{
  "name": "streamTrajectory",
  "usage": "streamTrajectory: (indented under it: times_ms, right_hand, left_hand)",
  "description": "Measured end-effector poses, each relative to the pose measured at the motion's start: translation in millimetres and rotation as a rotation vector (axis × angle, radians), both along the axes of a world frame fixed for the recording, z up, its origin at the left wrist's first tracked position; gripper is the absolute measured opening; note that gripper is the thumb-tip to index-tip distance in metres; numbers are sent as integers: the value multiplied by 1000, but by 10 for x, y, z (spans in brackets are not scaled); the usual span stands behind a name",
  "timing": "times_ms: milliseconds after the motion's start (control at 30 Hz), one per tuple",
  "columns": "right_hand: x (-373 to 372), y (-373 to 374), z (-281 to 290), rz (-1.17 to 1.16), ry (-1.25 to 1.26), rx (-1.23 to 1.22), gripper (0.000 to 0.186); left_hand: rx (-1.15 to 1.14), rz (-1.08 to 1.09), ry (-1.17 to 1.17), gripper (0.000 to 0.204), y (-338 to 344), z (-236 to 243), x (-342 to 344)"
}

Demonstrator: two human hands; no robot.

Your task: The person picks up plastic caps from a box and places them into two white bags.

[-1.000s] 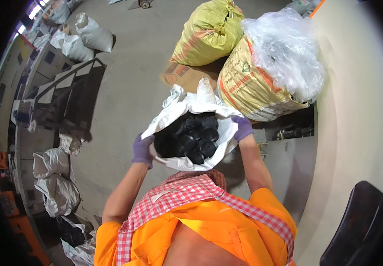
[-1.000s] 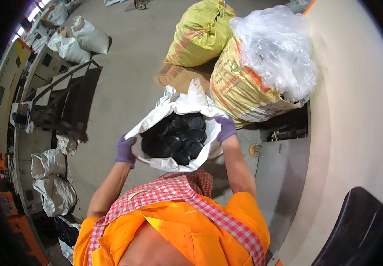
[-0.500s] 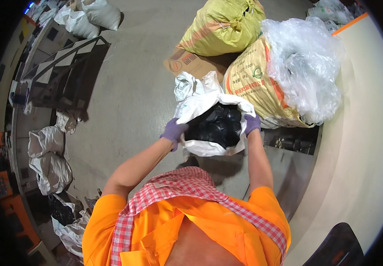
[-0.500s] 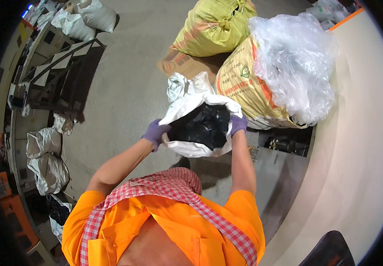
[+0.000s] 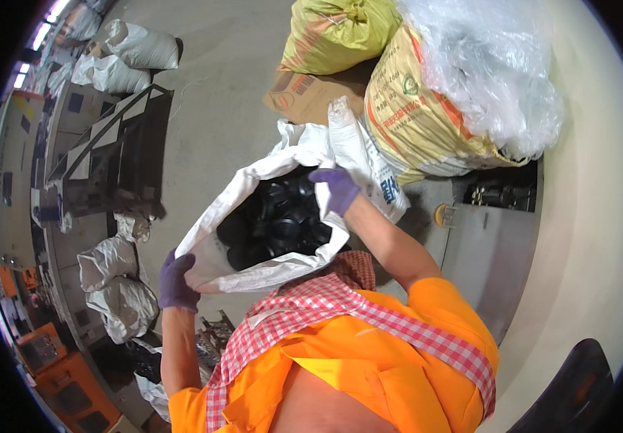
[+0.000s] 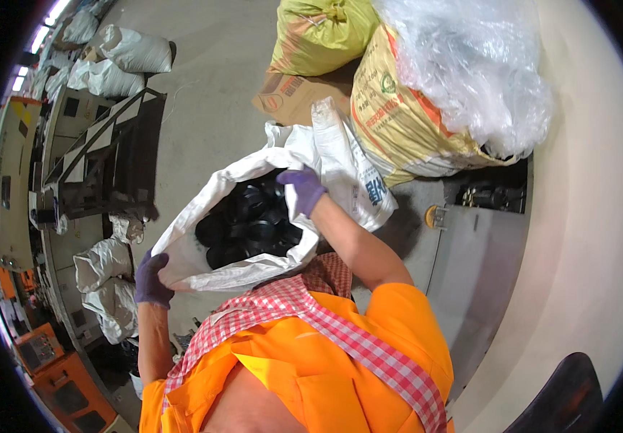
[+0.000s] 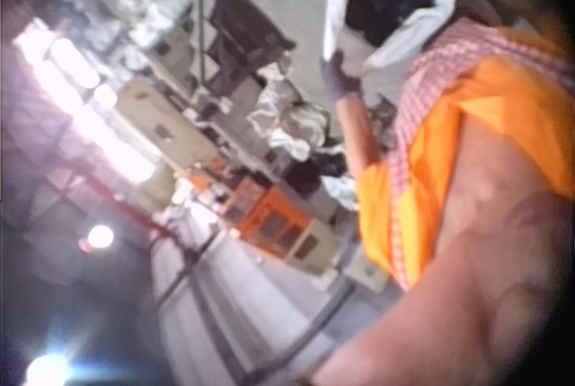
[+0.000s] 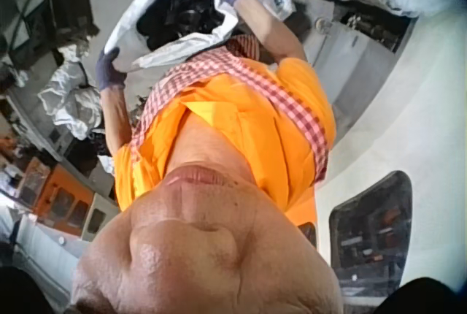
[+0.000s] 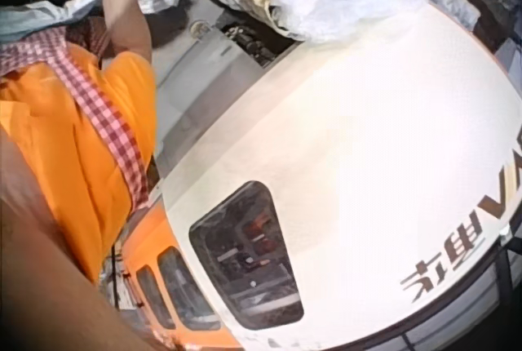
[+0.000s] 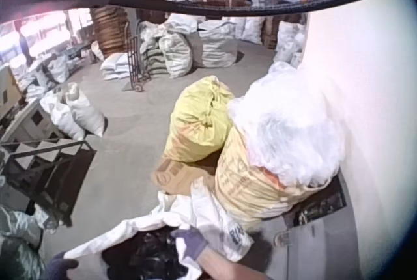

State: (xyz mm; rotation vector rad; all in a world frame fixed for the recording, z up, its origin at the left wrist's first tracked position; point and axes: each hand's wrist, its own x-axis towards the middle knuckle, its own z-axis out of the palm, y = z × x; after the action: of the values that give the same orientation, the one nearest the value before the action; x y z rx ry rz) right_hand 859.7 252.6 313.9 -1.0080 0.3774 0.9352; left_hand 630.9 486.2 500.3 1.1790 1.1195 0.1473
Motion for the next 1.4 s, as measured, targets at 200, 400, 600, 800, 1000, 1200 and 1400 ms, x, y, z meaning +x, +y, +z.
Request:
streamTrajectory:
  times_ms: [200,400,600,800,1000,1200,1400]
  right_hand:
    - [-327,705,-572,203,90,211,19]
    - [-139,682,-2765,227,-231,-177,28]
    - [121,-499,-2226,19,101,-411,31]
    - [1071,-1671,-1273,248,-687,-774,35]
    - [1161,-1895,-819,-454,-295,-611,32]
    - [1094,-1814,-915,-112,-620,-911,49]
    - [543,-2159,-774,-12,-596,-969,64]
  left_hand:
    - [79,188,46,35,276,-68,-339]
    - [305,76,123,29,533,-943,-90]
    - [82,28,103,27,291,-1809,-45]
    - [-216,-147,-98,35,-459,-1766,1236]
    - [-356,-246,-82,35,-1031,-1857,1769]
    - [-268,-255,8,34,-782,-1829,1775]
    - [-333,-295,-16,32,-749,-1799,1644]
